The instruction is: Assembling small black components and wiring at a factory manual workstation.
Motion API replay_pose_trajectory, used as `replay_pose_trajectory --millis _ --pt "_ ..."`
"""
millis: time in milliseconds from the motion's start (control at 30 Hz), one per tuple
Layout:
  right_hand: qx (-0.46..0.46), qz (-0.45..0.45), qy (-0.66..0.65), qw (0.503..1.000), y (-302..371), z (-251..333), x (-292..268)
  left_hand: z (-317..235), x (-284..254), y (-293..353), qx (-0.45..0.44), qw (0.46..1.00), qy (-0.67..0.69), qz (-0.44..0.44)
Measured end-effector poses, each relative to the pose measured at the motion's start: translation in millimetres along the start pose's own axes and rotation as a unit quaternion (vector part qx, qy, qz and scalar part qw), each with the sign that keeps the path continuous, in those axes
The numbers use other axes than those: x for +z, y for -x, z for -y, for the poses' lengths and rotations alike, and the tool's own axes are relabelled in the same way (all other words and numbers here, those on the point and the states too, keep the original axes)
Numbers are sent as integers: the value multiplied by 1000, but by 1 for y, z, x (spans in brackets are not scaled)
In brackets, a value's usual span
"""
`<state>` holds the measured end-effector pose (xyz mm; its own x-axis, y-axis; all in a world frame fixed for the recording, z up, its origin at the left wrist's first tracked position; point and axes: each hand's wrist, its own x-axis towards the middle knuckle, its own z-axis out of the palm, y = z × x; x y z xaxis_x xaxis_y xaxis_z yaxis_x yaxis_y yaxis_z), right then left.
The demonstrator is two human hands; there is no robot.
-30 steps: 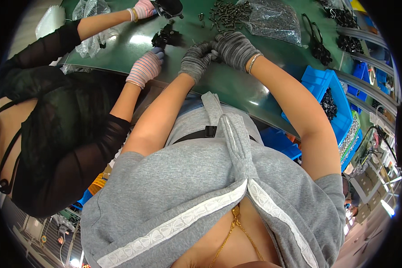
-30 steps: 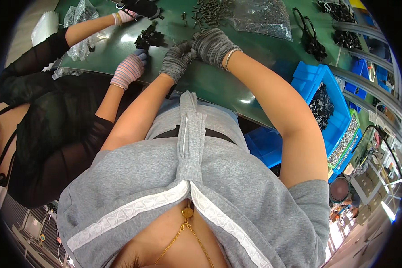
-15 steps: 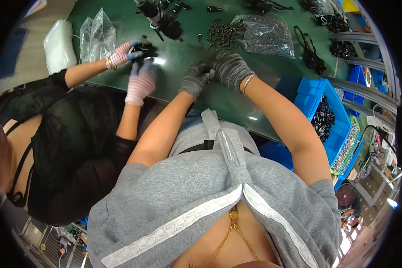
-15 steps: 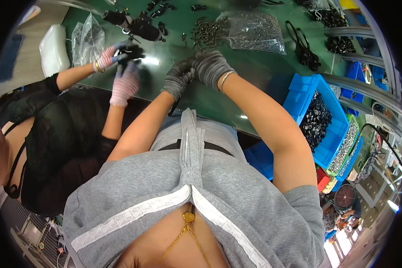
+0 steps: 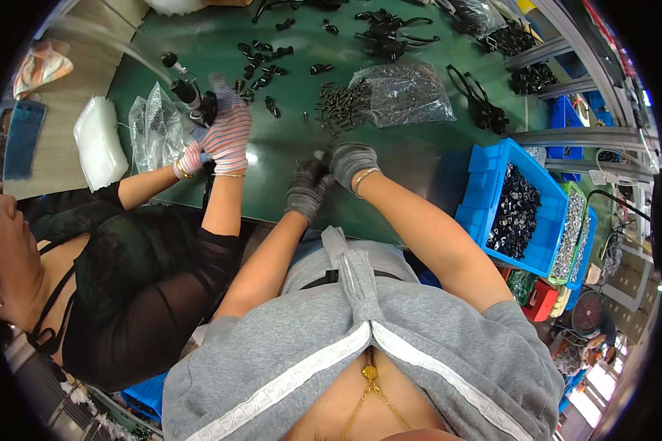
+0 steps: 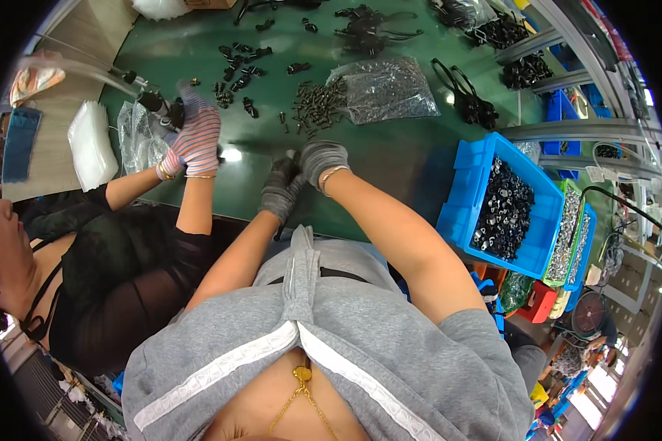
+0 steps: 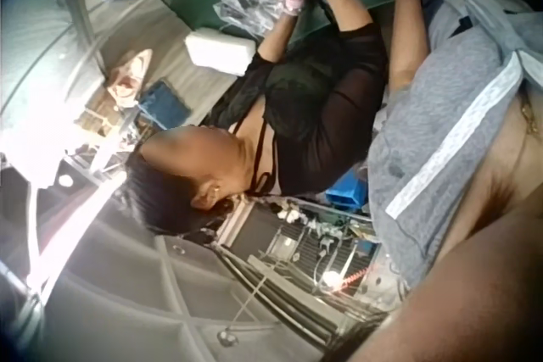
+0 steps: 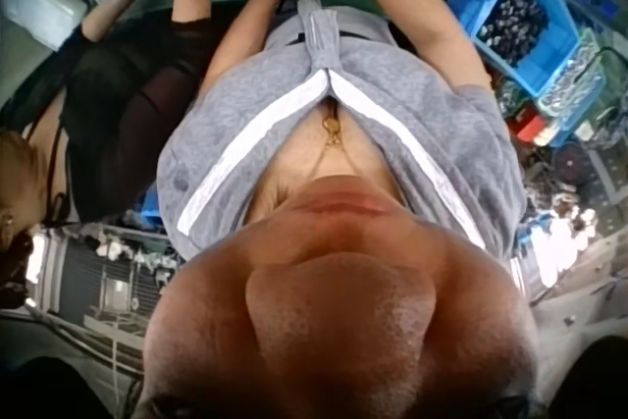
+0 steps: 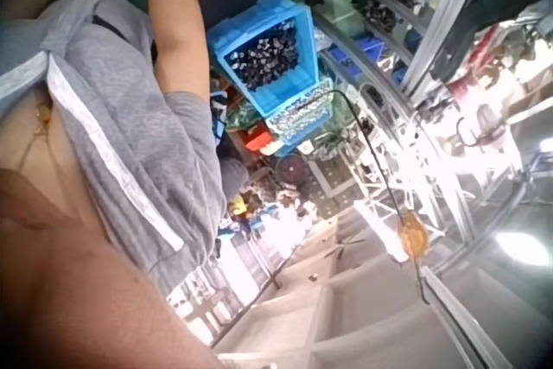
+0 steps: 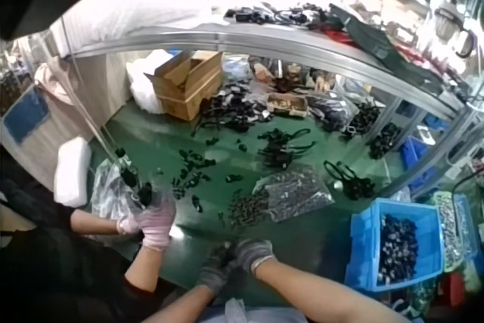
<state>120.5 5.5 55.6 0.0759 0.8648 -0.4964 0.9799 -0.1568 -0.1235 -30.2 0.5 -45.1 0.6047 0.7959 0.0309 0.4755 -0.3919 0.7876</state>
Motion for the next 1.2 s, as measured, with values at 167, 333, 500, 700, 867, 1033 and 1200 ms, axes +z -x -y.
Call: replay_pose_trajectory --millis 167,333,500,700,867,1033,1200 --pt "101 -28 -322 941 35 -16 -5 -34 -14 31 -22 985 -161 -52" --pt "-27 -61 -317 946 34 12 35 -8 -21 34 -161 969 -182 -52" --pt "-68 -55 -295 951 -22 10 49 39 -50 36 -190 957 -132 -173" --pt "-76 -202 186 959 -87 -156 -8 37 -68 39 -266 902 -247 -235" --pt "189 -260 18 947 -125 -260 -86 -21 11 55 -29 970 -214 -110" --pt "170 -163 125 964 -221 -314 -99 -28 26 13 -32 970 -236 -46" --pt "203 -159 27 966 -261 -298 -115 -31 20 13 -49 965 -256 -10"
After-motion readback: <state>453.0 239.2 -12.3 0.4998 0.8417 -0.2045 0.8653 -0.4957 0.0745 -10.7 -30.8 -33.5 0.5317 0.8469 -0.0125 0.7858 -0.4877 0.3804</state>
